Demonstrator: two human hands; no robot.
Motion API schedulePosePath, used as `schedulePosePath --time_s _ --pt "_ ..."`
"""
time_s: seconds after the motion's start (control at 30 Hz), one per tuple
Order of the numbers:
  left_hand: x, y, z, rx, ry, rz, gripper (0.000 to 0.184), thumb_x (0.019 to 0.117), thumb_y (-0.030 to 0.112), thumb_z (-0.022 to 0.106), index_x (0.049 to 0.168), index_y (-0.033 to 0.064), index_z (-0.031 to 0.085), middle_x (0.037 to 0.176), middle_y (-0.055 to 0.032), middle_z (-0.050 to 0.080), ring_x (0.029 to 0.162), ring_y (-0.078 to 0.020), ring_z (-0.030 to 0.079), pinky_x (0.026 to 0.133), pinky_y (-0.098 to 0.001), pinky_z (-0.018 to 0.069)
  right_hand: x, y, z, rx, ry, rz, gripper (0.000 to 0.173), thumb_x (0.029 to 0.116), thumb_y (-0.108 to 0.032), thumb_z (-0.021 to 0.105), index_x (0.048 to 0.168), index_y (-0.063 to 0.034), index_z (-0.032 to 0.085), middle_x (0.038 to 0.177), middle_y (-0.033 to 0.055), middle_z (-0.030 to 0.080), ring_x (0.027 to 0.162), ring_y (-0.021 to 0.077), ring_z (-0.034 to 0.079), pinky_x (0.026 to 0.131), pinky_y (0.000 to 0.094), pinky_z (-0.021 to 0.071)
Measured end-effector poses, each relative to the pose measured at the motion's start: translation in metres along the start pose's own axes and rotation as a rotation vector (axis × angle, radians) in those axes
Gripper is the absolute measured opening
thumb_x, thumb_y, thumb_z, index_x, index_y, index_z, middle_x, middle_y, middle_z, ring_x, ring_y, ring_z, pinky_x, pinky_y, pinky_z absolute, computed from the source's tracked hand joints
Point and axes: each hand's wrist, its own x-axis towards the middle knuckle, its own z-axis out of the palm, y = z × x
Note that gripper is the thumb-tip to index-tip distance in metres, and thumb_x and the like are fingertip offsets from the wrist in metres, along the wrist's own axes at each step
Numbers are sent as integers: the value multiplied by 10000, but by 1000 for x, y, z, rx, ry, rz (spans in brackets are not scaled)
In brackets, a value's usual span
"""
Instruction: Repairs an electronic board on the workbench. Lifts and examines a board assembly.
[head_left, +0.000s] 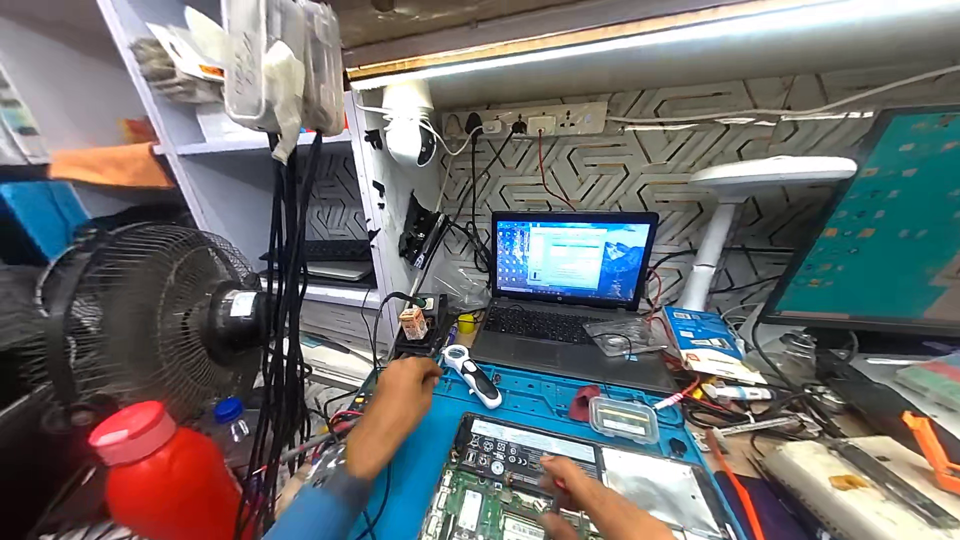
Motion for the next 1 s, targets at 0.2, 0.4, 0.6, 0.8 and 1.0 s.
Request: schedulePosePath --time_s 0.2,0.4,0.6,0.8,1.0 --pt "48 -5 40 341 -310 19 244 997 124 550 1138 98 748 1167 -168 706 1141 -380 649 976 -596 505 -1 -3 5 -42 19 -29 349 975 -209 709 1289 -59 671 959 90 761 816 177 740 741 364 625" --pt "51 -8 48 519 -371 162 231 1014 121 518 1104 67 724 1145 -180 699 1112 -392 654 933 -599 518 -2 -1 -2 -57 -28 12 396 999 -216 671 1367 -76 623 879 56 762 721 154 723 654 364 609" --pt "52 17 43 691 -461 191 195 1004 45 496 1105 10 660 1140 -195 665 1111 -394 635 890 -552 524 -1 -4 -4 33 -114 18 446 1015 -96 611 1454 -63 536 1013 73 769 816 169 740 717 354 621" --pt "50 17 47 674 -407 150 285 1030 87 470 1250 -40 600 1271 -225 618 1179 -415 611 953 -567 509 -1 -1 -4 93 -109 35 443 1019 -97 612 1452 -63 530 1069 67 766 916 163 757 819 360 643" --pt "-3 24 13 426 -82 319 388 1039 277 340 1113 37 636 1066 -147 655 1026 -336 657 873 -542 524 -8 6 -2 210 -48 112 509 996 -50 630 1476 -9 468 1072 63 753 893 154 748 795 347 650"
